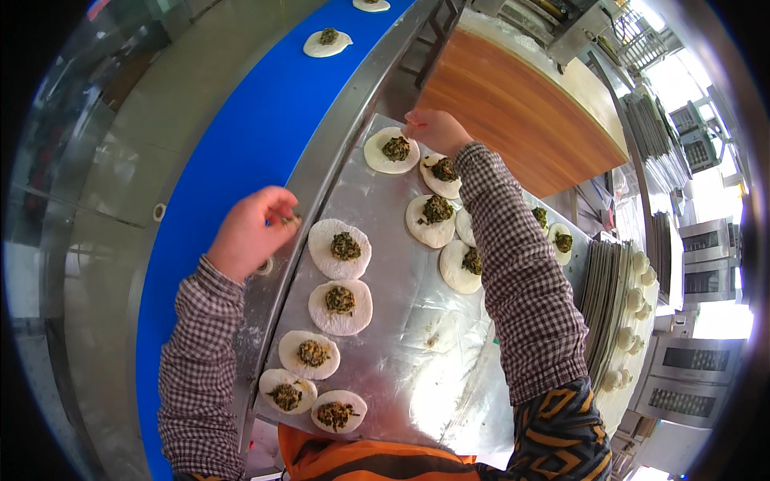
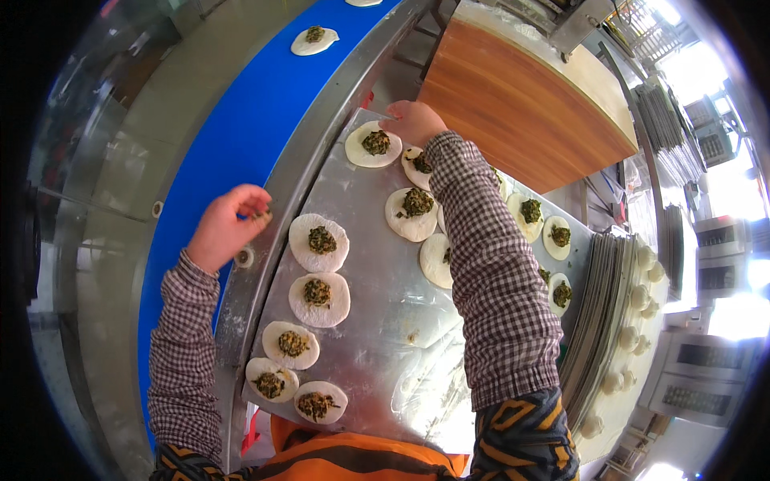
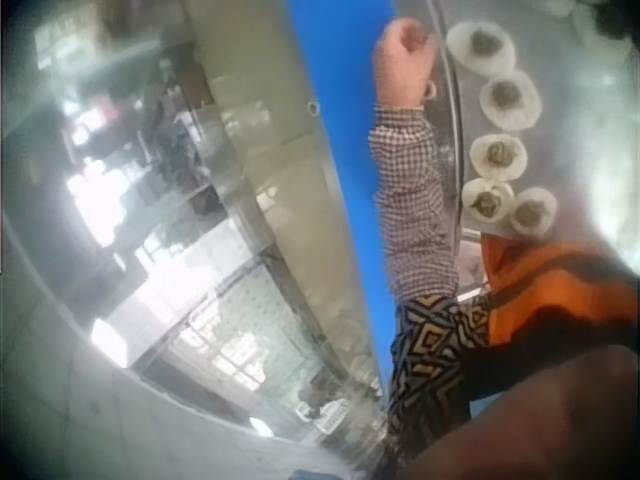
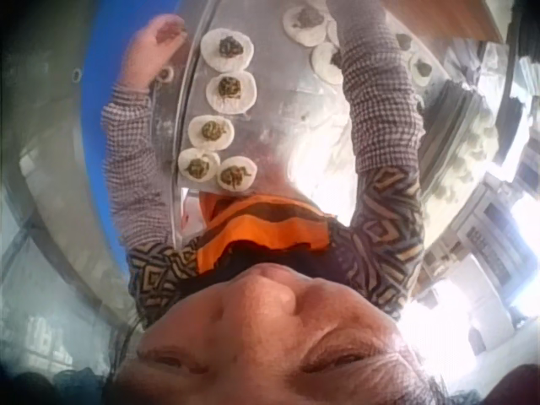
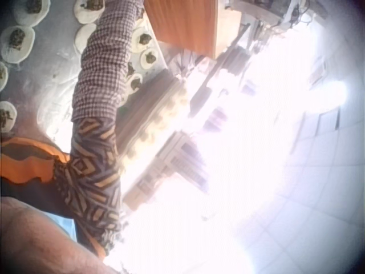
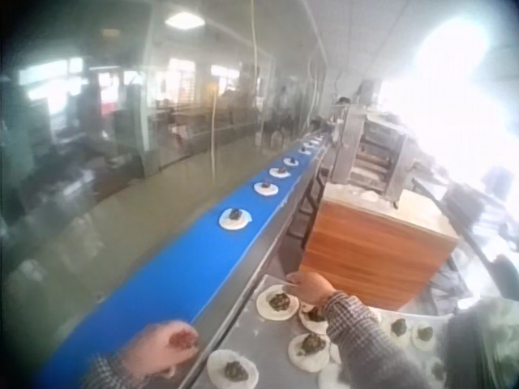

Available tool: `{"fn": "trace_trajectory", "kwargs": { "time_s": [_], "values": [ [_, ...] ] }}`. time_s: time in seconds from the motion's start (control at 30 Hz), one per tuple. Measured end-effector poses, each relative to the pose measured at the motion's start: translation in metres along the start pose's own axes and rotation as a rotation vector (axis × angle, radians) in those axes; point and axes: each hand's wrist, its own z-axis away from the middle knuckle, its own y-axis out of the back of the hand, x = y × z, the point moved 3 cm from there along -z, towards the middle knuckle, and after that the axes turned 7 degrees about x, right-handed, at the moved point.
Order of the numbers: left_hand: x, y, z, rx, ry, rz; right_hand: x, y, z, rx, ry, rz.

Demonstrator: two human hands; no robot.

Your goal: The person repeatedly picks up round dough discs with green filling from a blue conveyor belt, pleats the edges to seal them into dumplings, and places the finished dumplings onto a stack of trays. The process continues throughout the clip.

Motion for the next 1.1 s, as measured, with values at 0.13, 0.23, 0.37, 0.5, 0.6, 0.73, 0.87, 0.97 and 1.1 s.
{"fn": "trace_trajectory", "kwargs": {
  "time_s": [0.13,0.23,0.37,0.5,0.6,0.73,0.87,0.97,1.1],
  "values": [
    [-0.027,0.016,-0.039,0.038,0.15,0.187,0.001,-0.003,-0.016,0.128,-0.12,-0.132],
    [-0.048,0.029,-0.064,0.192,0.272,0.235,-0.026,-0.004,-0.032,0.154,-0.083,-0.314],
    [-0.08,0.039,-0.094,0.304,0.396,0.376,-0.049,0.004,-0.056,0.006,0.025,-0.105],
    [-0.102,0.052,-0.111,0.364,0.396,0.369,-0.024,0.002,-0.046,-0.528,-0.071,0.342],
    [-0.109,0.055,-0.121,0.379,0.387,0.362,-0.006,-0.008,-0.026,-0.518,-0.13,0.318],
    [-0.109,0.05,-0.128,0.404,0.4,0.252,-0.006,-0.009,-0.02,-0.414,-0.179,0.243],
    [-0.099,0.056,-0.123,0.321,0.466,0.188,-0.025,-0.008,-0.004,-0.255,-0.109,0.088],
    [-0.091,0.066,-0.115,0.103,0.542,0.016,-0.036,-0.017,0.007,-0.233,-0.185,0.142],
    [-0.091,0.068,-0.097,0.135,0.498,0.131,-0.048,-0.018,0.034,-0.19,-0.196,-0.105]
  ]
}}
